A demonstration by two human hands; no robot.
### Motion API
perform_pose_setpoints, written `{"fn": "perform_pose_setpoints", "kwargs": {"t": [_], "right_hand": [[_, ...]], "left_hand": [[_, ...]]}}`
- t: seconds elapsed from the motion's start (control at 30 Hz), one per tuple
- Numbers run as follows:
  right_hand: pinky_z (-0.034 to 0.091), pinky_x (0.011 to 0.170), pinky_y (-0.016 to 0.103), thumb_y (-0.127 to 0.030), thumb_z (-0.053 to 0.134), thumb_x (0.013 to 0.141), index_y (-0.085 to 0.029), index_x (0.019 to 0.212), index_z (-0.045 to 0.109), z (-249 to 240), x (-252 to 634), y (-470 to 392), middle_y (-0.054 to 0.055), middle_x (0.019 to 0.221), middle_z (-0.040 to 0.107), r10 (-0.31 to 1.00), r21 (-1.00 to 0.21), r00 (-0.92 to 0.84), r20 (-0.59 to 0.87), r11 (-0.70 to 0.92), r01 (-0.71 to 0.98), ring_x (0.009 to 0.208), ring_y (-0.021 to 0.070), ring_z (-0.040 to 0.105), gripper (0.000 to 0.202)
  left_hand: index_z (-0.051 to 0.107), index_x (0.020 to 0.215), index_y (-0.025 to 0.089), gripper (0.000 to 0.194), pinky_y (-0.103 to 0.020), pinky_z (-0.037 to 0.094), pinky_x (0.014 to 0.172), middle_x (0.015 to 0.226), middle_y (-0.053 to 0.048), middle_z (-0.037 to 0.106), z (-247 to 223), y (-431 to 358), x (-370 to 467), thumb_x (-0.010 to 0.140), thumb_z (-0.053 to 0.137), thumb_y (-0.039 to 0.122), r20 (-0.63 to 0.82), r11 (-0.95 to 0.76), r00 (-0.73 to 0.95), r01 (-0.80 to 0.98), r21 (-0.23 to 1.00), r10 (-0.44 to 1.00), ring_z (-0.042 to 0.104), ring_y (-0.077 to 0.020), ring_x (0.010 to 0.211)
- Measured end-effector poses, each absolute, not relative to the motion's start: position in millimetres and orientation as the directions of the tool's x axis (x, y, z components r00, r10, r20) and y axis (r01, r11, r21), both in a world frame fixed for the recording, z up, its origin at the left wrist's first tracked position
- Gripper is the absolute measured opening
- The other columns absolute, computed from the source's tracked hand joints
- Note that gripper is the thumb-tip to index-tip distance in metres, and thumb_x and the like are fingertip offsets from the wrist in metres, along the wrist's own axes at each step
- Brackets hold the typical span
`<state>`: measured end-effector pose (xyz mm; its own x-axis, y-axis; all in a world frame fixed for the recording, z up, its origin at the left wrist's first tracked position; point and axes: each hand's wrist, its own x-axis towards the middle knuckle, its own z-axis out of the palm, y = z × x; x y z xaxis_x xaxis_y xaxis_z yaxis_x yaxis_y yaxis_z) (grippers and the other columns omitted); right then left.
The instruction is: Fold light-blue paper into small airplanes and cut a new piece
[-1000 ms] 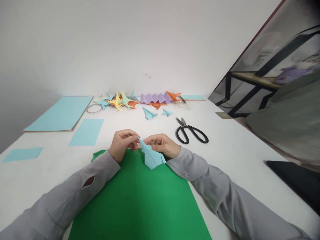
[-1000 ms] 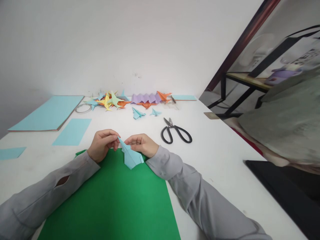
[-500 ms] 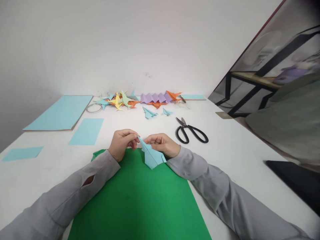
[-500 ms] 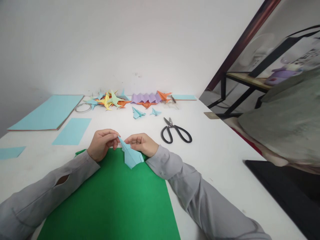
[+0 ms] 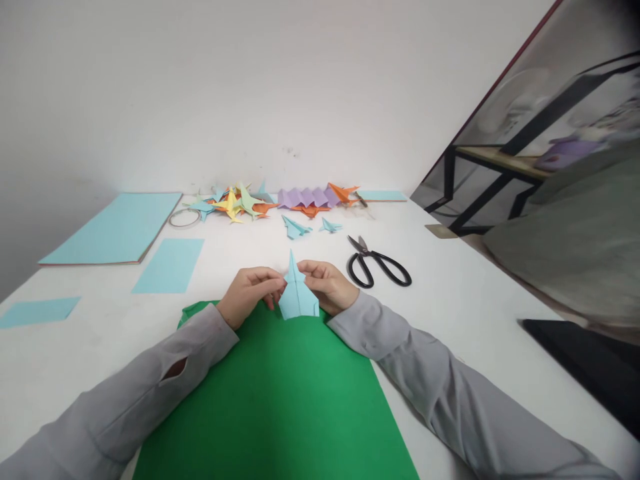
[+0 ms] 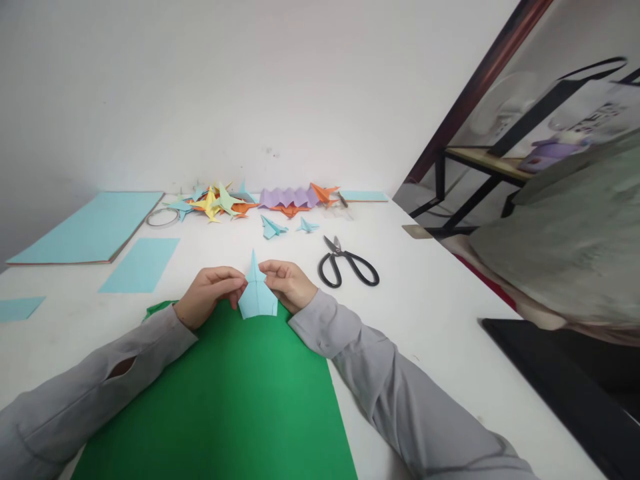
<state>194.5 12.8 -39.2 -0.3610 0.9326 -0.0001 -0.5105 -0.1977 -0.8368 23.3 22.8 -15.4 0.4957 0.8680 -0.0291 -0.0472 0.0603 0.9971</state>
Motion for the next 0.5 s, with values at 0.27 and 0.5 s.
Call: {"fn": "perform_pose_setpoints", "kwargs": {"t": [0.27, 0.5], "right_hand": [[0.05, 0.055, 0.024, -0.021, 0.077, 0.052, -0.016, 0.073, 0.061, -38.9, 196.8, 15.6, -0.001, 0.058, 0.065, 0.96, -0.785, -0.279, 0.015, -0.161, -0.598, 0.051, 0.0123, 0.061, 0.027], [0.052, 0.064, 0.029, -0.02, 0.076, 0.053, -0.016, 0.075, 0.059, -40.9, 196.8, 16.4, -0.001, 0.06, 0.066, 0.959, -0.791, -0.283, 0.016, -0.161, -0.591, 0.059, 0.0153, 0.064, 0.028]], "left_hand": [[0.061, 0.054, 0.014, 0.023, -0.023, 0.041, 0.046, 0.048, -0.002, 0.058, -17.0, 23.7, 19.4, 0.072, 0.054, 0.028, -0.041, 0.04, 0.607, 0.016, 0.999, 0.794, 0.054, -0.0123, 0.046], [0.055, 0.049, 0.015, 0.023, -0.021, 0.039, 0.044, 0.042, 0.001, 0.055, -11.7, 19.6, 23.7, 0.062, 0.067, 0.028, -0.072, 0.004, 0.539, 0.126, 0.992, 0.839, 0.049, -0.0095, 0.041]]}}
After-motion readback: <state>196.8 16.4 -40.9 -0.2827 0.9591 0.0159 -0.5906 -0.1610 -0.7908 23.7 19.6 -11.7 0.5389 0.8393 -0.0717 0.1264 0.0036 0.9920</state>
